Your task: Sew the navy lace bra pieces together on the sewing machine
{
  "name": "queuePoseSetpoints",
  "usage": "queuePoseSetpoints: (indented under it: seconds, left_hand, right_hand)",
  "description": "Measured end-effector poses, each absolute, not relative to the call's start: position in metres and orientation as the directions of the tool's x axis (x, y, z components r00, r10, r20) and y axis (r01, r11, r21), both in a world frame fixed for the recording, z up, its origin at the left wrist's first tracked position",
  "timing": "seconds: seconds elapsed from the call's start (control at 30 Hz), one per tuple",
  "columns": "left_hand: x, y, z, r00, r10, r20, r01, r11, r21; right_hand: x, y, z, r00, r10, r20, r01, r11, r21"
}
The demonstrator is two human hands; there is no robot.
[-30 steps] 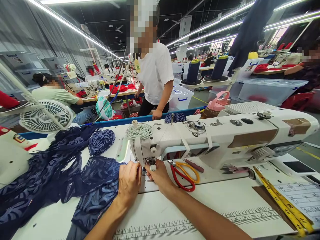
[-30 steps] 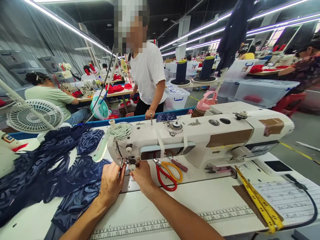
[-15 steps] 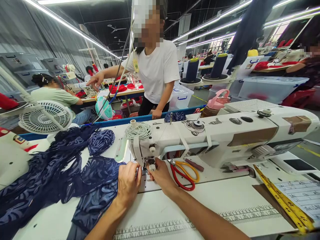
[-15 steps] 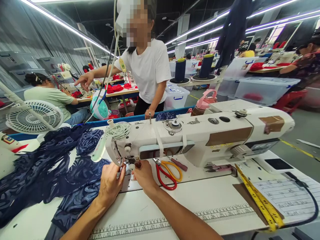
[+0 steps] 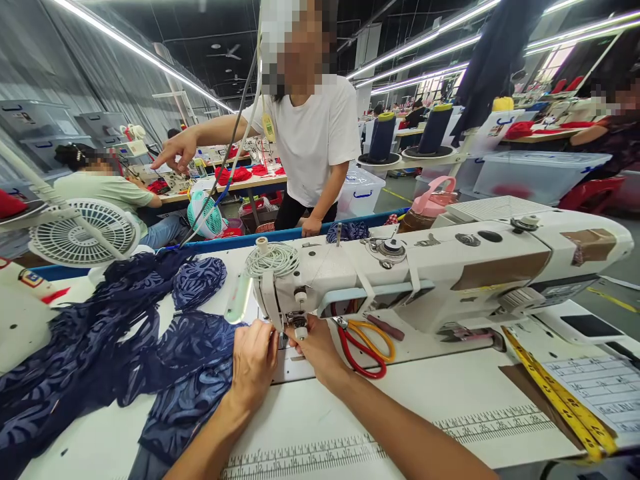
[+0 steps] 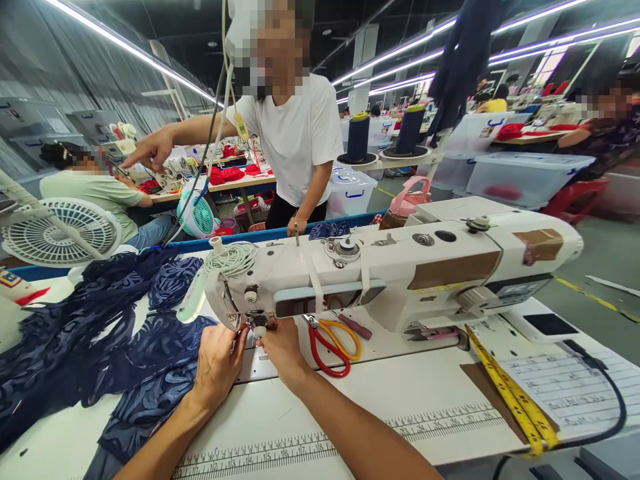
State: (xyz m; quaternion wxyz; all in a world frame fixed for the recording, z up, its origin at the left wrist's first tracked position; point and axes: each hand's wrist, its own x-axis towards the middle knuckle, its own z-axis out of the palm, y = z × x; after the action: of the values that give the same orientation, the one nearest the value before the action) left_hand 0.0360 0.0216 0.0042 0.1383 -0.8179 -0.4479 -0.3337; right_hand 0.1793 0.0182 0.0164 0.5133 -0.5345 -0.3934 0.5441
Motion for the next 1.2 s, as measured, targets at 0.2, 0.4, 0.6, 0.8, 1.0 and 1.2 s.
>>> queuePoseSetpoints:
  seconds: [0.2,0.4,0.6,0.8,1.0,1.2]
  left_hand:
    - [0.035,0.021,0.004,0.368,0.638,0.677,0.809,-0.578,0.105]
    - [0.037,0.019,0.005,0.362,0.630,0.687,0.804,-0.584,0.112]
    - [0.044,-0.019,0.012,0.462,0.533,0.709,0.756,-0.654,-0.001]
    - [0.048,-0.042,0.021,0.637,0.479,0.603,0.472,-0.862,0.185]
    - [0.046,-0.009,0.017,0.666,0.530,0.525,0.377,-0.846,0.376]
    - [0.046,-0.007,0.004,0.576,0.671,0.466,0.424,-0.733,0.531]
  right_hand:
    - [0.181,0.017,0.016,0.111,0.989,-0.099,-0.047,-0.094,-0.994]
    - [0.184,0.018,0.011,0.135,0.989,-0.062,0.077,-0.073,-0.994]
    - [0.198,-0.005,0.020,0.076,0.997,-0.024,0.218,-0.041,-0.975]
    - [0.219,-0.060,0.034,-0.100,0.994,0.040,0.315,0.069,-0.946]
    - [0.227,-0.055,0.032,-0.047,0.999,-0.003,0.320,0.012,-0.947]
    - [0.224,-0.034,0.021,-0.081,0.996,0.042,0.366,0.069,-0.928]
